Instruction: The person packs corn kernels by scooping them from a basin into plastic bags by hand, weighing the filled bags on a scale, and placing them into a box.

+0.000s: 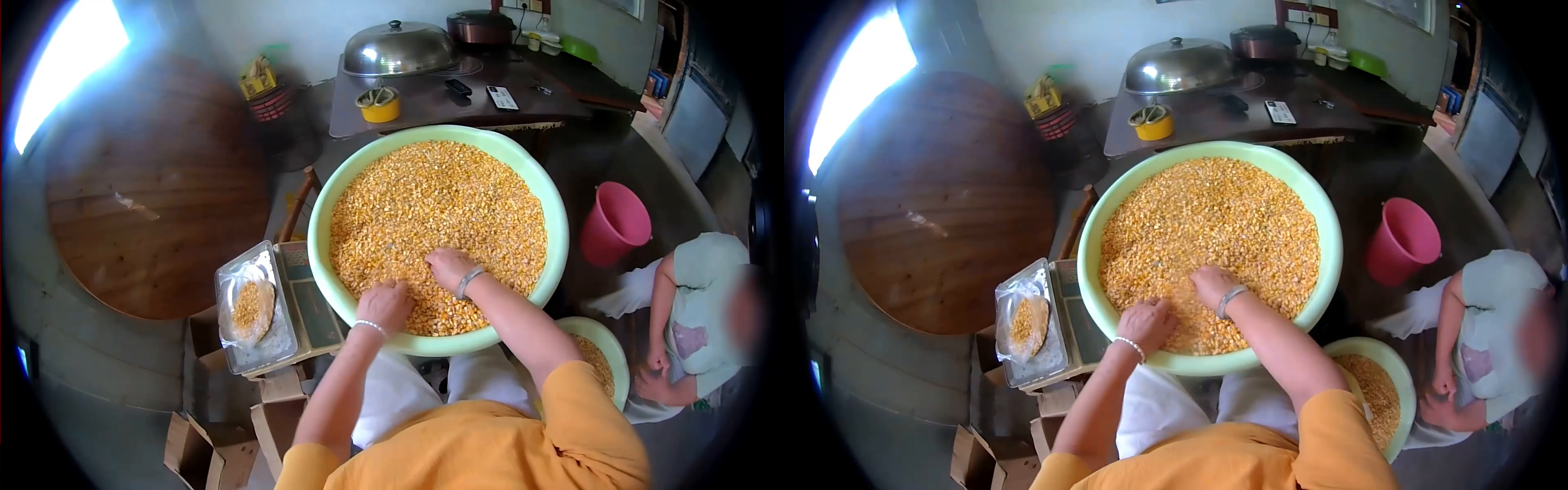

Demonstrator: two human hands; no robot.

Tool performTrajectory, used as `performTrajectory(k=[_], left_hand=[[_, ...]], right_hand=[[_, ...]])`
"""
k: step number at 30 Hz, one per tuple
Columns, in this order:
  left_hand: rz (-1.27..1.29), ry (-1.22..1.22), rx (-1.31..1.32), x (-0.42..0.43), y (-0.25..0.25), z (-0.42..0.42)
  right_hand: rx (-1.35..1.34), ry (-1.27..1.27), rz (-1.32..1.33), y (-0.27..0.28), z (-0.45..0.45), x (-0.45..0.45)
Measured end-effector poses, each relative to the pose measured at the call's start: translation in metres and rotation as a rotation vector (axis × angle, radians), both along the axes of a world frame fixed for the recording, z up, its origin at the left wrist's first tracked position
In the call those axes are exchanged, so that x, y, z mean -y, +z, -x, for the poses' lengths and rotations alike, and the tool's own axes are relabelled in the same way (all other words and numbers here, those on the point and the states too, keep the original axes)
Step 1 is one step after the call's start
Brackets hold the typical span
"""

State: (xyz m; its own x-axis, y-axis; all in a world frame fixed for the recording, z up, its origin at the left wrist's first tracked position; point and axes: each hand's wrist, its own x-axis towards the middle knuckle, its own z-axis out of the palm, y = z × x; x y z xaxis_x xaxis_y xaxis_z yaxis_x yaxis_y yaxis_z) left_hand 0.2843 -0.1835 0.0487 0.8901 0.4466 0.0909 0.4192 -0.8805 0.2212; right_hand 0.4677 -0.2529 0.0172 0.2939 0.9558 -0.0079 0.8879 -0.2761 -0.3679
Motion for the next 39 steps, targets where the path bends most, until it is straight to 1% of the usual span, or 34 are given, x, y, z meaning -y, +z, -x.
performTrajectory(k=[2,4,5,8,9,10,11,13,14,15,16,17,18,19,20,21,22,23,24,26,27,28,29,30,31,33,34,35,36,38,39], left_hand=[[0.013,-0.008,-0.017,-0.001,-0.006,-0.003],[0.091,-0.048,0.002,-0.001,-0.002,-0.001],[0.127,-0.063,0.017,-0.003,0.001,0.0],[0.184,-0.054,-0.096,-0.006,0.0,-0.002],[0.174,-0.049,-0.084,-0.005,0.0,0.001],[0.16,-0.052,-0.07,-0.005,0.001,0.001],[0.171,-0.055,-0.051,-0.004,0.004,0.004],[0.1,-0.133,0.12,-0.011,-0.007,0.009],[0.068,-0.186,0.209,-0.012,-0.013,0.006],[0.101,-0.171,0.269,-0.007,0.002,0.008],[0.116,-0.11,0.259,-0.008,-0.004,0.005],[0.138,-0.077,0.184,-0.013,-0.01,0.002],[0.076,-0.094,0.229,-0.006,0.008,0.006],[0.126,-0.143,0.338,-0.011,0.003,0.006],[0.166,-0.015,0.441,-0.006,-0.003,0.004],[0.147,-0.011,0.433,-0.005,-0.002,0.005],[0.129,0.016,0.423,-0.003,-0.001,0.004],[0.148,0.012,0.445,-0.007,-0.008,0.003],[0.147,0.021,0.441,-0.003,-0.005,0.002],[0.129,0.018,0.441,-0.003,-0.006,0.002],[0.146,0.03,0.459,-0.005,-0.006,0.003],[0.158,0.046,0.482,-0.004,-0.005,0.001],[0.152,0.049,0.507,-0.003,-0.005,0.001],[0.149,0.069,0.496,-0.003,-0.005,-0.002],[0.141,0.089,0.474,-0.004,-0.006,0.0],[0.143,0.129,0.455,-0.003,-0.004,0.003],[0.134,0.111,0.438,-0.001,-0.004,-0.001],[0.12,0.103,0.411,-0.001,-0.006,-0.001],[0.101,0.105,0.373,-0.003,-0.008,0.006],[0.046,0.089,0.347,-0.003,-0.011,0.006],[0.057,0.084,0.365,-0.002,-0.013,0.007]], right_hand=[[-0.016,0.061,-0.022,-0.003,-0.005,0.006],[-0.049,0.1,-0.004,0.011,-0.005,0.013],[-0.013,0.082,0.082,0.013,-0.006,0.01],[-0.004,0.093,0.163,0.009,-0.008,0.007],[0.003,0.098,0.175,0.013,-0.004,0.008],[0.015,0.094,0.184,0.017,-0.002,0.008],[0.027,0.119,0.114,0.013,-0.002,0.007],[0.058,0.136,-0.018,0.01,-0.003,0.013],[0.08,0.175,-0.044,0.01,-0.004,0.015],[0.105,0.199,-0.068,0.014,-0.001,0.017],[0.136,0.193,-0.093,0.021,-0.003,0.022],[0.083,0.185,-0.055,0.026,-0.002,0.028],[0.027,0.163,-0.014,0.031,0.0,0.033],[-0.1,0.147,-0.136,0.034,0.002,0.045],[-0.069,0.172,-0.219,0.052,0.003,0.058],[-0.334,0.161,-0.225,0.064,-0.007,0.063],[-0.44,0.075,-0.301,0.1,-0.011,0.076],[-0.453,-0.035,-0.389,0.116,-0.031,0.077],[-0.411,-0.059,-0.565,0.127,-0.061,0.078],[-0.555,-0.352,-0.718,0.194,-0.116,0.089],[-0.587,-0.522,-0.905,0.233,-0.119,0.095],[-0.534,-0.467,-1.113,0.273,-0.123,0.108],[-0.383,-0.312,-1.282,0.295,-0.116,0.119],[-0.251,-0.212,-1.375,0.309,-0.093,0.133],[-0.171,-0.04,-1.438,0.308,-0.07,0.145],[0.062,-0.108,-1.196,0.258,-0.061,0.159],[-0.155,-0.039,-1.199,0.233,-0.041,0.167],[-0.221,-0.127,-1.055,0.199,-0.036,0.178],[-0.235,-0.222,-1.053,0.163,-0.03,0.185],[-0.434,-0.367,-0.853,0.106,-0.018,0.214],[-0.538,-0.429,-0.83,0.082,-0.011,0.227]])
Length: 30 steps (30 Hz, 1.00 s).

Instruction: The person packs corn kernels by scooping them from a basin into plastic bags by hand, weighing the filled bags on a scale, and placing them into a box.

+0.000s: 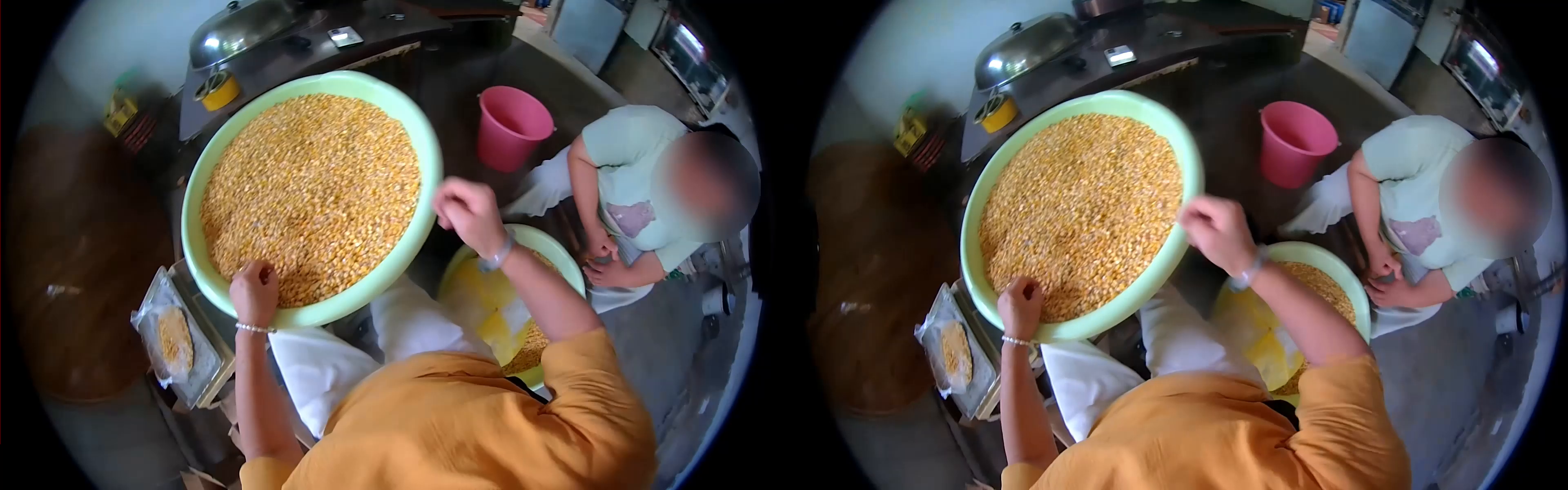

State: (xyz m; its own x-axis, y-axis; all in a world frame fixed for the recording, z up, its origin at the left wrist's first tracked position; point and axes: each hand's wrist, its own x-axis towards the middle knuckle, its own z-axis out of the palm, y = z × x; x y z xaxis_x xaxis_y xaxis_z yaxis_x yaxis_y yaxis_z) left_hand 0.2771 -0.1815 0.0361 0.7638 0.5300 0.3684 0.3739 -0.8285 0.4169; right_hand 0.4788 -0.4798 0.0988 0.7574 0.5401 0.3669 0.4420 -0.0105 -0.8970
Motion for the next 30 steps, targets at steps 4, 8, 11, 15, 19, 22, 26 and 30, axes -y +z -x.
performTrajectory(k=[4,8,11,15,19,22,26,30], left_hand=[[0.013,-0.012,0.014,0.003,0.007,-0.001],[0.003,0.001,0.018,0.004,0.008,0.0],[0.021,0.006,0.041,0.006,0.006,-0.001],[0.054,0.03,0.051,0.004,0.008,0.001],[0.066,0.027,0.089,0.002,0.005,-0.001],[0.049,0.028,0.072,0.001,0.008,0.001],[0.014,0.058,0.079,-0.006,-0.004,0.007],[0.056,0.005,0.112,-0.004,0.001,-0.001]], right_hand=[[-0.262,-0.043,0.011,-0.094,0.037,0.037],[-0.168,0.174,0.339,-0.128,0.079,0.047],[0.059,0.316,0.585,-0.16,0.097,0.045],[0.235,0.403,0.807,-0.149,0.1,0.023],[0.191,0.445,0.923,-0.138,0.098,0.015],[0.159,0.398,0.882,-0.139,0.101,0.016],[0.255,0.379,0.894,-0.148,0.1,0.02],[0.305,0.485,1.001,-0.126,0.102,0.002]])
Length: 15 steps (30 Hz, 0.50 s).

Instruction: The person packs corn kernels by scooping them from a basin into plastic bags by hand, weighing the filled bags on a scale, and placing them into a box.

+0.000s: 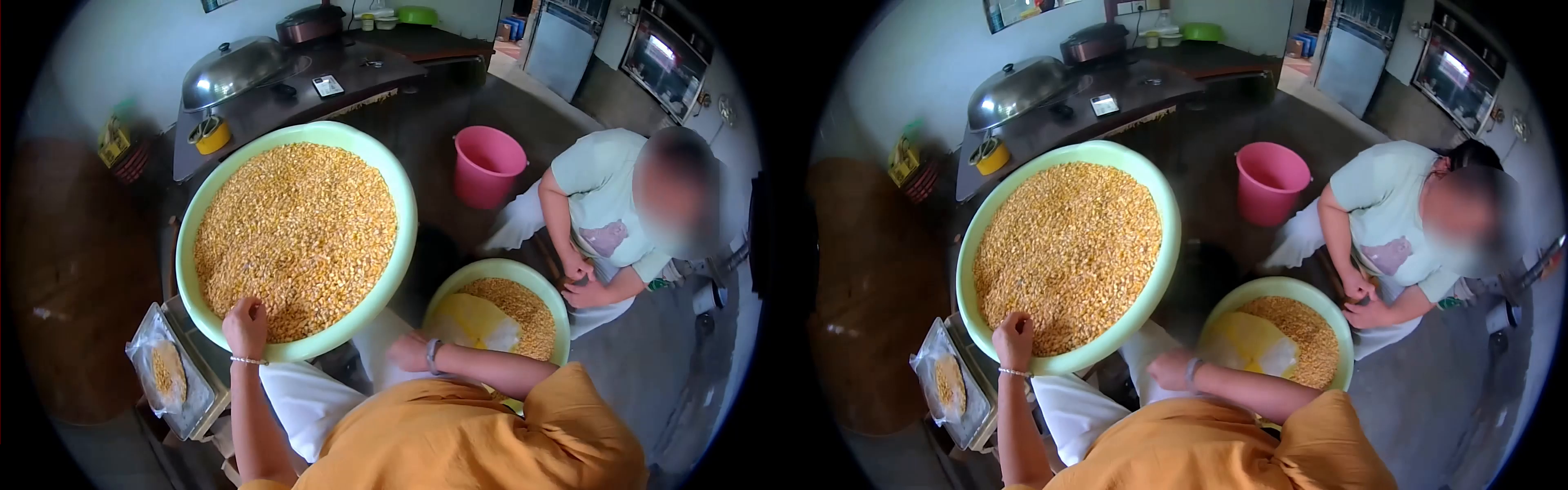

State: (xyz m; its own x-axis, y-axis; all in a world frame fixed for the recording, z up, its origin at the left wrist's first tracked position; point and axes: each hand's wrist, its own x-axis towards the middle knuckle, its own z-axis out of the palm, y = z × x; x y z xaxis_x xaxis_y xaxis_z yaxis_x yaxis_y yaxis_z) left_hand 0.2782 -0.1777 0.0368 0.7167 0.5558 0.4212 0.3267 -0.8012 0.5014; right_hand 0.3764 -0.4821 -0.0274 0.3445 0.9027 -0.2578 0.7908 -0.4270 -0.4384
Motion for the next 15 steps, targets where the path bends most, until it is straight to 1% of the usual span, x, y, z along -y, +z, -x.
performTrajectory(k=[1,2,3,5,7,8,9,10,11,13,15], left_hand=[[-0.021,-0.005,-0.001,0.002,0.0,-0.003],[-0.04,0.007,-0.014,0.003,0.0,-0.006],[-0.06,0.038,-0.038,0.001,-0.002,-0.003],[-0.007,-0.012,0.188,0.001,-0.005,-0.005],[-0.015,0.009,0.283,-0.004,-0.015,-0.003],[0.0,0.022,0.278,0.001,-0.009,0.0],[-0.007,0.047,0.131,0.0,-0.009,0.006],[-0.038,0.079,0.132,0.012,-0.007,0.017],[-0.079,0.09,0.154,0.019,0.0,0.02],[-0.058,0.075,0.272,0.031,-0.007,0.035],[-0.109,-0.075,0.341,0.041,-0.01,0.052]], right_hand=[[-0.023,0.044,0.01,0.006,0.002,-0.005],[-0.08,0.021,-0.03,0.012,0.005,-0.007],[-0.096,0.092,0.015,0.008,0.004,-0.013],[-0.156,0.13,0.007,0.007,0.01,-0.022],[-0.184,0.313,-0.104,-0.016,0.015,-0.03],[-0.18,0.404,-0.262,-0.024,0.014,-0.03],[-0.19,0.477,-0.415,-0.028,0.014,-0.034],[-0.17,0.485,-0.493,-0.007,0.016,-0.041],[-0.125,0.477,-0.579,0.028,0.013,-0.048],[-0.092,0.415,-0.803,0.076,0.009,-0.07],[-0.095,0.321,-0.879,0.101,0.0,-0.088]])
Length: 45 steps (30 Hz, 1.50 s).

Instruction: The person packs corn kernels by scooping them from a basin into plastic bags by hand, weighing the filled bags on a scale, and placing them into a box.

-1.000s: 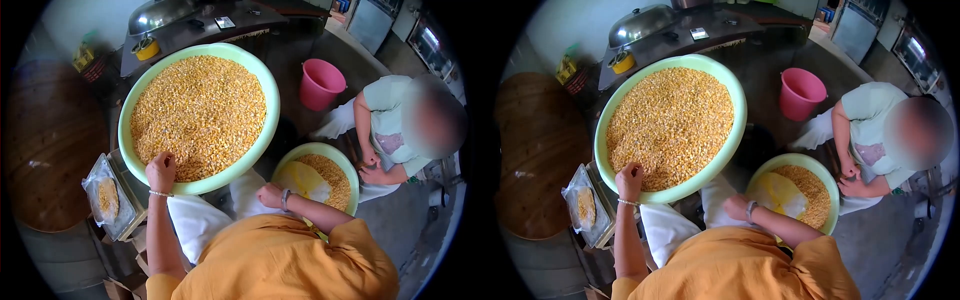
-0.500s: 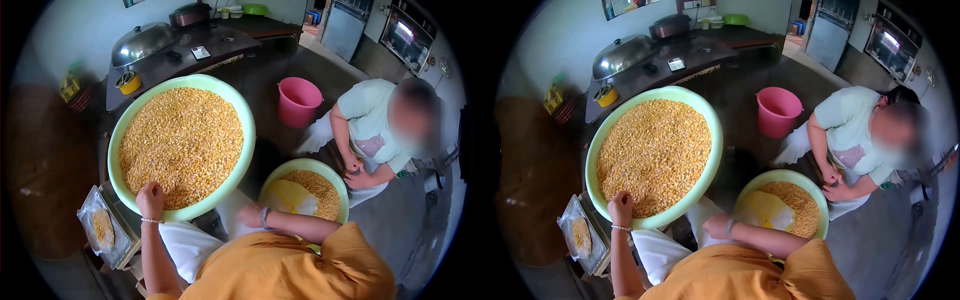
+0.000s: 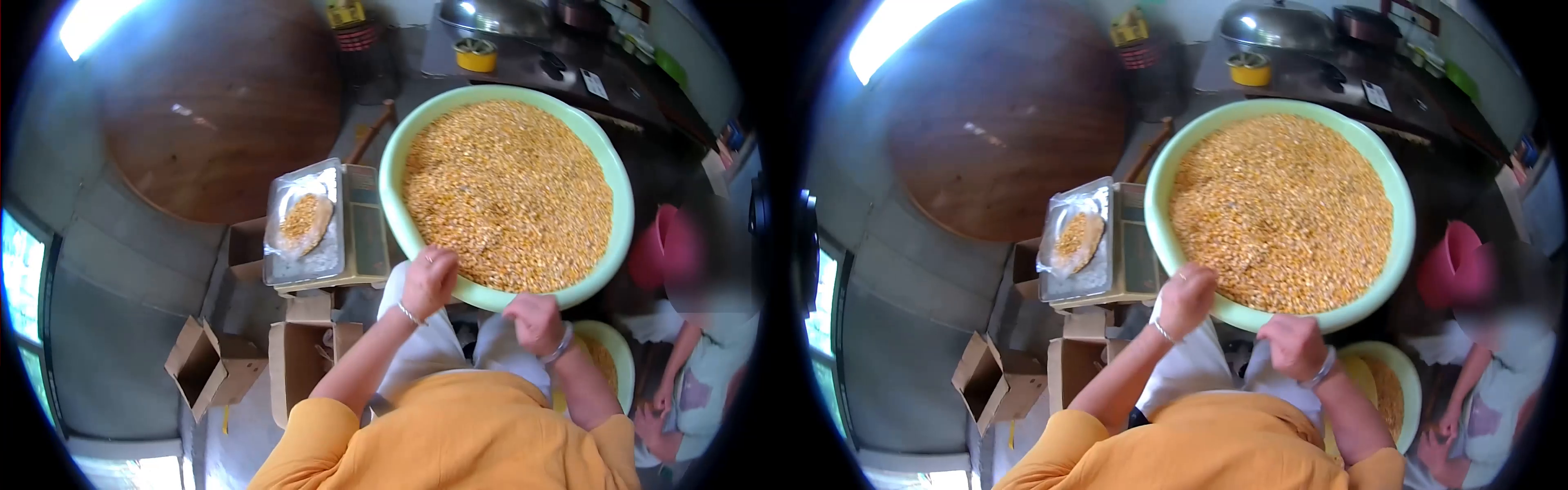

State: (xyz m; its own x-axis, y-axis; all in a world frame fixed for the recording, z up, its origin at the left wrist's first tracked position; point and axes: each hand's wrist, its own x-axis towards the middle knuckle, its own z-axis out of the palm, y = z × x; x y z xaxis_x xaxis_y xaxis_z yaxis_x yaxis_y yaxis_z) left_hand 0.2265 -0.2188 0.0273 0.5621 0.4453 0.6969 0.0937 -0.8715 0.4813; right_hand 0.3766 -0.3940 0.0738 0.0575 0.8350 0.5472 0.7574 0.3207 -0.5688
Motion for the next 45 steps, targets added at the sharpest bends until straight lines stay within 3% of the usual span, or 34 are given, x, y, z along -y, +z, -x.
performTrajectory(k=[2,4,5,6,8,10,12,14,19,22,23,24,25,26,28,31,32,33,34,35,37,40,45], left_hand=[[0.079,-0.012,-0.05,0.012,0.008,0.023],[0.167,0.224,0.011,0.01,0.009,0.049],[0.144,0.3,0.085,-0.005,0.008,0.067],[0.281,0.436,0.238,-0.018,-0.004,0.084],[0.734,0.687,0.535,-0.057,-0.026,0.13],[0.753,0.778,0.726,-0.102,-0.054,0.184],[0.83,0.944,0.756,-0.131,-0.075,0.225],[0.967,0.985,0.692,-0.135,-0.062,0.236],[1.031,1.089,0.509,-0.15,-0.046,0.229],[1.084,1.044,0.331,-0.168,-0.059,0.247],[1.121,1.063,0.398,-0.187,-0.077,0.257],[1.134,1.023,0.267,-0.197,-0.077,0.258],[1.028,0.801,0.41,-0.222,-0.116,0.272],[0.909,0.854,0.303,-0.233,-0.127,0.281],[1.02,0.875,0.518,-0.211,-0.091,0.25],[0.948,0.687,0.714,-0.229,-0.113,0.257],[0.896,0.954,0.504,-0.205,-0.075,0.235],[0.882,1.008,0.437,-0.199,-0.061,0.226],[0.875,0.92,0.639,-0.191,-0.056,0.214],[0.876,0.779,0.706,-0.189,-0.052,0.211],[0.837,0.737,0.747,-0.185,-0.041,0.195],[0.938,0.547,0.895,-0.196,-0.028,0.173],[1.302,0.533,0.93,-0.224,-0.004,0.144]], right_hand=[[0.047,-0.061,0.018,0.005,-0.016,-0.022],[-0.006,-0.133,0.072,0.0,-0.021,-0.037],[-0.024,-0.124,0.094,-0.003,-0.02,-0.042],[-0.016,-0.118,0.122,-0.004,-0.02,-0.045],[-0.004,-0.109,0.184,-0.004,-0.019,-0.046],[-0.032,-0.088,0.206,-0.003,-0.018,-0.049],[-0.098,-0.087,0.24,-0.007,-0.021,-0.048],[-0.176,-0.104,0.248,-0.009,-0.022,-0.05],[-0.239,-0.131,0.291,-0.01,-0.025,-0.049],[-0.304,-0.107,0.306,-0.027,-0.029,-0.048],[-0.314,-0.117,0.365,-0.034,-0.03,-0.048],[-0.292,-0.125,0.334,-0.033,-0.033,-0.046],[-0.246,-0.181,0.287,-0.027,-0.031,-0.044],[-0.214,-0.178,0.228,-0.022,-0.031,-0.04],[-0.228,-0.182,0.209,-0.016,-0.029,-0.035],[-0.4,-0.214,0.218,-0.032,-0.031,-0.027],[-0.439,-0.21,0.204,-0.025,-0.031,-0.027],[-0.499,-0.204,0.233,-0.017,-0.031,-0.028],[-0.552,-0.221,0.308,-0.017,-0.03,-0.027],[-0.556,-0.206,0.317,-0.019,-0.033,-0.026],[-0.557,-0.199,0.317,-0.019,-0.032,-0.025],[-0.561,-0.204,0.313,-0.018,-0.029,-0.03],[-0.507,-0.214,0.31,-0.019,-0.03,-0.032]])
